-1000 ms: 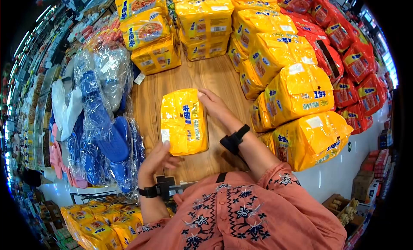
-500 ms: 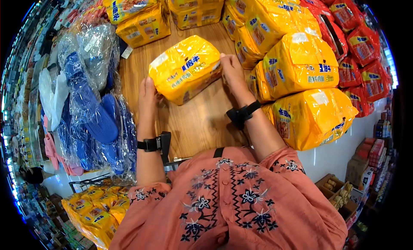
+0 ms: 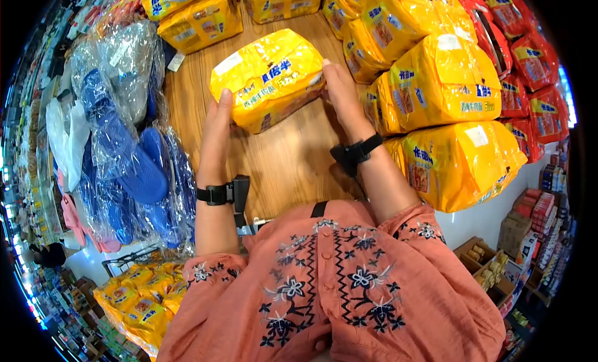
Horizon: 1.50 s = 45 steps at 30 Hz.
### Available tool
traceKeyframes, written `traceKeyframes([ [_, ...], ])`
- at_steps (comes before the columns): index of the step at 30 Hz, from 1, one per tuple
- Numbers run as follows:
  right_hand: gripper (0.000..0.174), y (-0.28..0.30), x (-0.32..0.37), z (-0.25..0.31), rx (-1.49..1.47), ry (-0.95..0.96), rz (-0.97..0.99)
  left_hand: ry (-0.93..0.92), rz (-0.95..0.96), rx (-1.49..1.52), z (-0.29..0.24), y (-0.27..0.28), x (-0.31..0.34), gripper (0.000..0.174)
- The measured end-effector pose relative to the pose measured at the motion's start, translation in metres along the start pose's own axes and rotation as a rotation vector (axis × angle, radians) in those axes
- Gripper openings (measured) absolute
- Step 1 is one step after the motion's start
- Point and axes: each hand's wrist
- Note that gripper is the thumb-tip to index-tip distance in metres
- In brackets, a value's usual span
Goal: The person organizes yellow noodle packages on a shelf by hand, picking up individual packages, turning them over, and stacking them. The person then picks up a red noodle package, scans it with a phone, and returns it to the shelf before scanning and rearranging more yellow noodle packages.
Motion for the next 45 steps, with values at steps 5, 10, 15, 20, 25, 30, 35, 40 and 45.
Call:
traceKeyframes([
  [5,0.034,0.012,-0.01,-0.012,-0.035,0.004,-0.02,-0.099,0.016,0.034,0.003,0.002,-0.045,0.067],
  [10,0.041,0.015,-0.025,0.003,0.046,0.126,-0.125,-0.193,0.032,0.093,-0.009,-0.013,-0.087,0.058],
  [15,0.045,0.023,-0.051,0.002,0.208,0.146,-0.179,-0.219,0.07,0.047,-0.008,-0.012,-0.135,0.061],
  [20,0.044,0.029,-0.058,0.0,0.507,-0.018,-0.212,-0.071,0.138,-0.031,-0.017,-0.013,-0.152,0.072],
  [25,0.045,0.032,-0.083,-0.016,0.25,0.023,-0.155,-0.138,0.132,-0.002,-0.019,-0.02,-0.163,0.068],
  [30,0.053,0.031,-0.095,-0.006,0.285,-0.029,-0.249,-0.223,0.098,0.035,-0.02,-0.028,-0.195,0.068],
  [35,0.059,0.031,-0.094,0.01,0.188,-0.108,-0.189,-0.188,0.084,0.019,-0.019,-0.028,-0.21,0.07],
  [40,0.053,0.035,-0.092,-0.003,0.104,0.003,-0.147,-0.205,0.08,-0.199,-0.027,-0.004,-0.22,0.067],
  [45,0.041,0.022,-0.069,0.021,-0.018,-0.118,-0.21,-0.194,-0.45,-0.363,-0.138,0.055,-0.187,0.05],
])
Point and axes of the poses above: each hand's wrist, its own x-axis away from the middle knuckle, its own y-axis out of the back of the hand, z = x × y, and after that the axes turned 14 degrees about z, right-handed
